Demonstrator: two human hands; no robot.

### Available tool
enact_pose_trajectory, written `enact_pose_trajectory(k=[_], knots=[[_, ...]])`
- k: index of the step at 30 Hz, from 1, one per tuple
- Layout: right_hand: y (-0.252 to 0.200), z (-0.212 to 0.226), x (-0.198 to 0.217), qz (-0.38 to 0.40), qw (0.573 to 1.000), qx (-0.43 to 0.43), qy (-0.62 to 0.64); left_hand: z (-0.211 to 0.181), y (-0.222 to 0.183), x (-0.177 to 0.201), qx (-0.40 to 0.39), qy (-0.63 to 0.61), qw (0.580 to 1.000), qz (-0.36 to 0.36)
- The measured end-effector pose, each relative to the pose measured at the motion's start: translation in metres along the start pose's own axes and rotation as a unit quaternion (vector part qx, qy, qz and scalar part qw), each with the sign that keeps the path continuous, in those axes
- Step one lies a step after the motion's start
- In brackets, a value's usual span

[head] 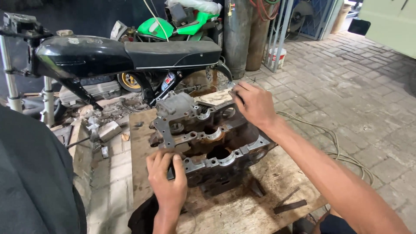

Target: Using a small metal tool to brush or scrape the internal surfaces of an engine block on a workbench.

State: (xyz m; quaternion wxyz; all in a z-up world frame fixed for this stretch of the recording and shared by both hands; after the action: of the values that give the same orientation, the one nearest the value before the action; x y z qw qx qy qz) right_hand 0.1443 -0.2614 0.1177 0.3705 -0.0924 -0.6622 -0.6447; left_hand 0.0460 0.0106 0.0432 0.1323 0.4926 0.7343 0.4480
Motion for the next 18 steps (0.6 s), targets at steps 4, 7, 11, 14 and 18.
enact_pose_trajectory(k=[4,7,11,14,18], knots=[[-0.005,-0.018,-0.029,0.108,0.993,-0.038,-0.038,-0.001,-0.003,0.0,-0.015,0.004,1.0,-0.004],[0.0,-0.01,-0.018,0.038,0.999,0.002,0.001,-0.003,0.0,-0.001,-0.008,0.003,1.0,-0.011],[-0.001,0.004,-0.001,-0.001,0.997,0.006,0.078,-0.002,0.0,-0.001,-0.004,-0.005,1.0,-0.01],[-0.001,-0.011,-0.01,0.014,0.984,-0.033,0.174,-0.003,0.001,-0.002,-0.008,-0.008,1.0,-0.015],[-0.002,-0.02,0.001,-0.047,0.964,-0.093,0.243,-0.003,0.001,0.0,-0.019,-0.01,1.0,-0.017]])
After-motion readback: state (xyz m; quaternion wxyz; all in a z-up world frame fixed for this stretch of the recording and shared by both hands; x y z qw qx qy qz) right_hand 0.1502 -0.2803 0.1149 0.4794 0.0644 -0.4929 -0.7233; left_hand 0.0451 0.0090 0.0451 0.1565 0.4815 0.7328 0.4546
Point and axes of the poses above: each hand's wrist, its own y-axis towards the middle knuckle, its own x-axis out of the back of the hand, z = x × y, the point moved 7 cm from there along y, towards the middle knuckle, and after that the axes turned 7 degrees about -x, right-handed, at the moved point
